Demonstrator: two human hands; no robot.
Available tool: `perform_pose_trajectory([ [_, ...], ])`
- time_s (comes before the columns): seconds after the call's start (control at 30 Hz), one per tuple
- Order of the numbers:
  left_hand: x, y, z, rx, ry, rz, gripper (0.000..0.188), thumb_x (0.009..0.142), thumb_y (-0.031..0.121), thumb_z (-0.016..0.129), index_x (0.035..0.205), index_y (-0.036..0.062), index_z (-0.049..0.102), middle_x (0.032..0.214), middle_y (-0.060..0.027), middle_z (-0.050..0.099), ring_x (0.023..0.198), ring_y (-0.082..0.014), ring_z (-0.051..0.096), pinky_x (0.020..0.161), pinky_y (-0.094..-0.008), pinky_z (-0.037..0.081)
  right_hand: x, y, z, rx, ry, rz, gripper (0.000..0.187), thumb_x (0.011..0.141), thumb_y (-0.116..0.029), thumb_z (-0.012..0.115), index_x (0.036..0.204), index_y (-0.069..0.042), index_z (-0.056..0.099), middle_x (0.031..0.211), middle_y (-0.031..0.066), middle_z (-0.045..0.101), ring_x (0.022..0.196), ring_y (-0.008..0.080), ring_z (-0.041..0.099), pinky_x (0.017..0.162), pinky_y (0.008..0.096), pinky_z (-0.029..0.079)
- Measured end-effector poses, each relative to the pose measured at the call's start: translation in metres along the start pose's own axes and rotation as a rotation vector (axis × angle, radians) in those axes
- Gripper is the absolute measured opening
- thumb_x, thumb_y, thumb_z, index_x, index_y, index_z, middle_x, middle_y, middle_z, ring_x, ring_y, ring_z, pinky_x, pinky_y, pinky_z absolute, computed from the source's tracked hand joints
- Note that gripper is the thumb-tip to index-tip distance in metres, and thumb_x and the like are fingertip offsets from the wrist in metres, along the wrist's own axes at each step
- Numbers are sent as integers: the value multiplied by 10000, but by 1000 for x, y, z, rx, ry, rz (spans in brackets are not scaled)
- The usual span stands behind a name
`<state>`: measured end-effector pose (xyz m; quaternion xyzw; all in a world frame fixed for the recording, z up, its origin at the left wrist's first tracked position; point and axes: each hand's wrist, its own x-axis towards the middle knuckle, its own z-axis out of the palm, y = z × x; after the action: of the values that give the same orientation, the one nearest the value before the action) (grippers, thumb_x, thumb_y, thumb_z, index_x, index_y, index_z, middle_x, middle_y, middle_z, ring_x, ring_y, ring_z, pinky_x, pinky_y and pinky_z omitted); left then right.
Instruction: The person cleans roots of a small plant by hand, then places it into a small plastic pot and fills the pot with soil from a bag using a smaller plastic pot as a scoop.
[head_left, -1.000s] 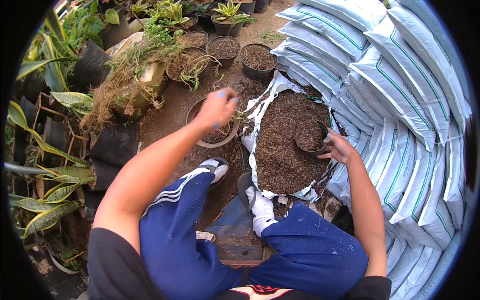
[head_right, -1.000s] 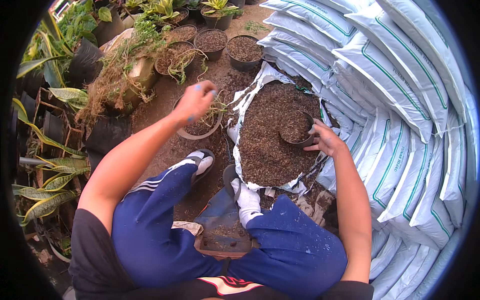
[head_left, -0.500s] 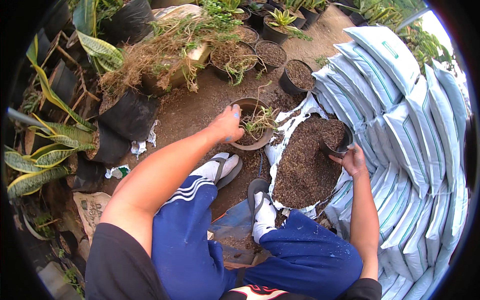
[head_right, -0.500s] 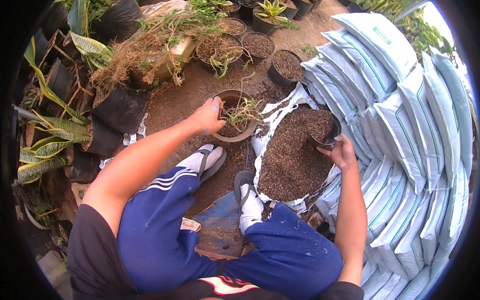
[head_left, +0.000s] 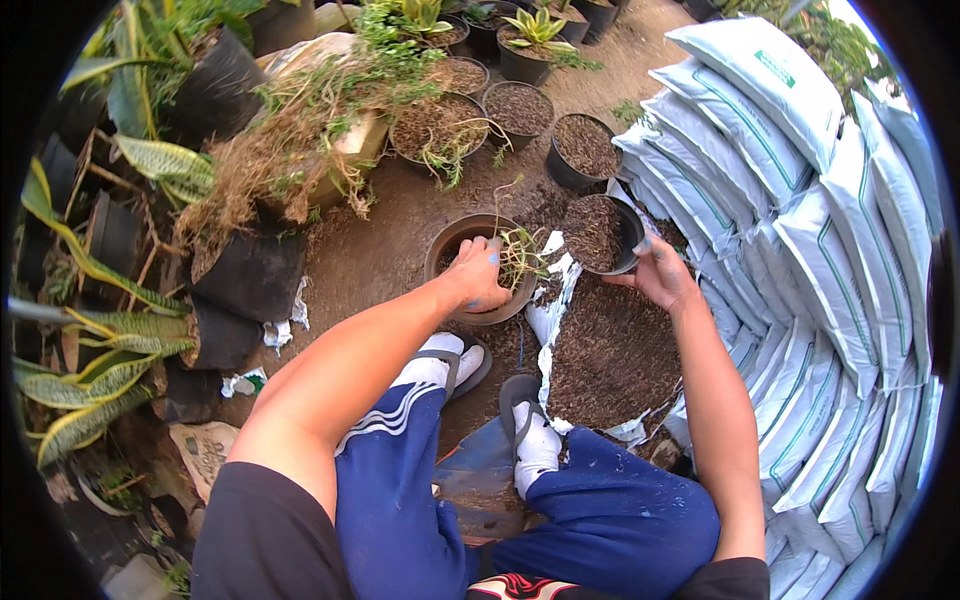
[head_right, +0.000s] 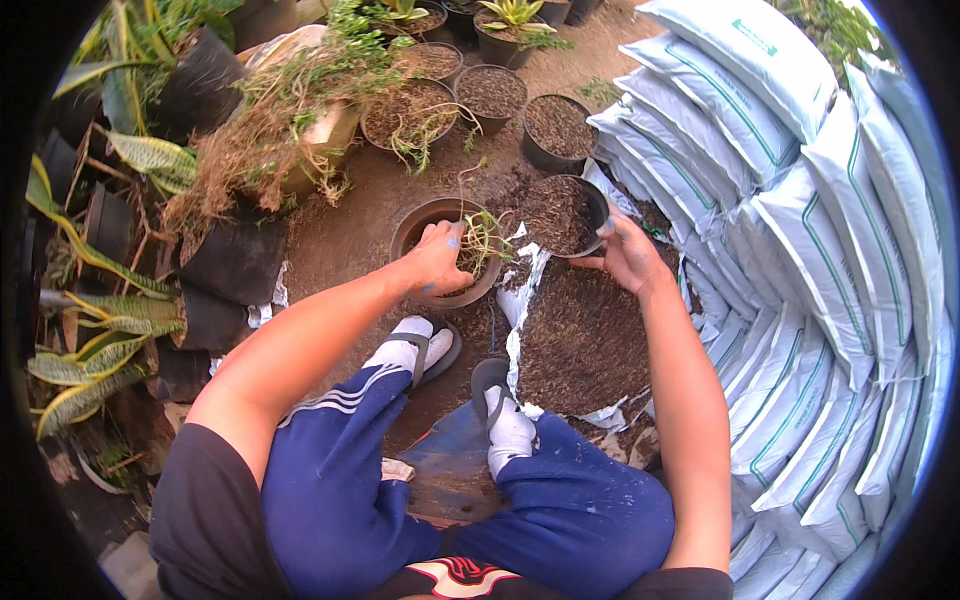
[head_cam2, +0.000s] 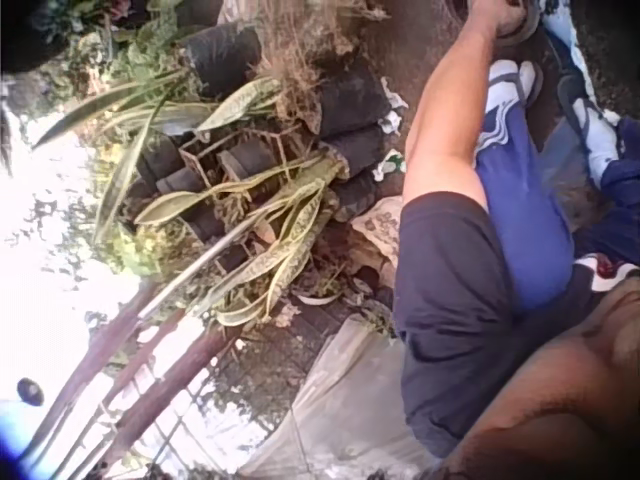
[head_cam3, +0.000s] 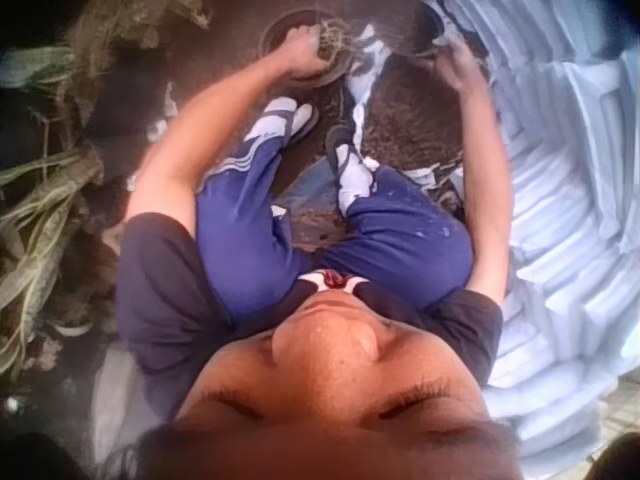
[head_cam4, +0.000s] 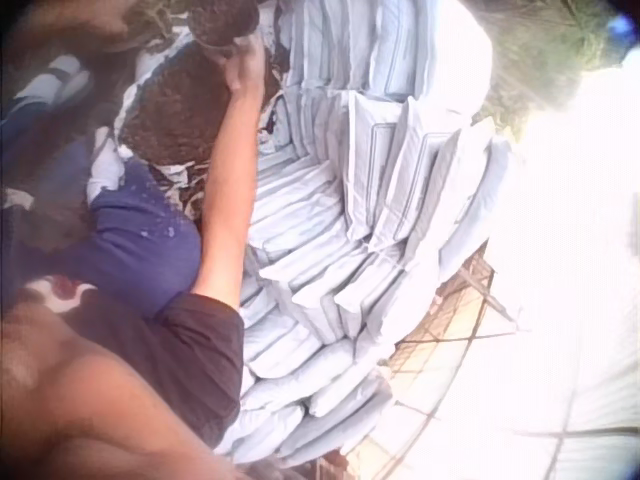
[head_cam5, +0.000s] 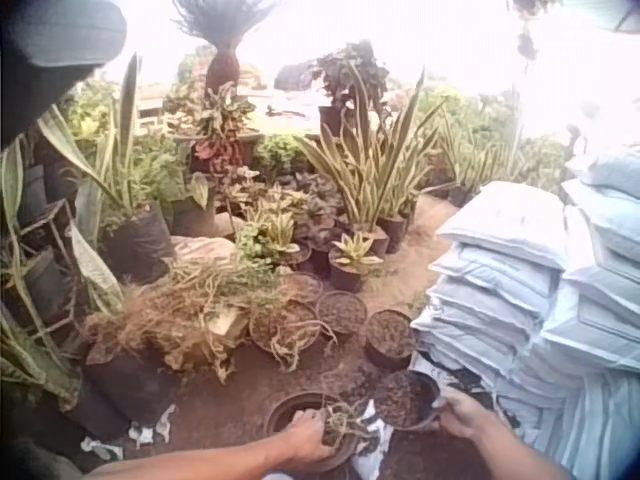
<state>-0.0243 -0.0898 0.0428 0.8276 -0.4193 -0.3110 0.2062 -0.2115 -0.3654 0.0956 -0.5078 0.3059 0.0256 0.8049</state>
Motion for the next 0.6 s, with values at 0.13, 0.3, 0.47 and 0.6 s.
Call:
perform_pose_trajectory([
  [0.13,5,19,5,-203,-55,-96,1030,777,329,811,1494,-72,190,1411,-367,503,1338,-497,483,1154,-502,409,8,7,-7,-50,-29,-8,716,883,-193,525,1587,-225,399,1438,84,565,1291,311,564,1046,641,467],
  [0.3,22,12,31,-292,83,-154,901,812,251,833,1455,-51,278,1312,-305,630,1200,-430,634,1054,-448,494,11,10,-3,-74,-15,18,619,895,-184,539,1508,-189,456,1314,100,554,1165,294,573,1024,615,492],
  [0.47,25,17,24,-139,-1,-61,439,855,218,802,1227,26,670,1089,-203,750,1018,-333,721,909,-436,541,11,15,-13,10,-21,3,601,913,-144,553,1504,-167,444,1339,99,513,1215,301,543,1011,609,514],
  [0.6,7,8,6,-28,-31,48,304,838,102,736,1135,38,744,1029,-184,746,966,-347,714,887,-439,543,15,18,-17,-11,20,23,659,897,-150,592,1531,-149,414,1343,101,515,1173,292,568,1016,599,511],
])
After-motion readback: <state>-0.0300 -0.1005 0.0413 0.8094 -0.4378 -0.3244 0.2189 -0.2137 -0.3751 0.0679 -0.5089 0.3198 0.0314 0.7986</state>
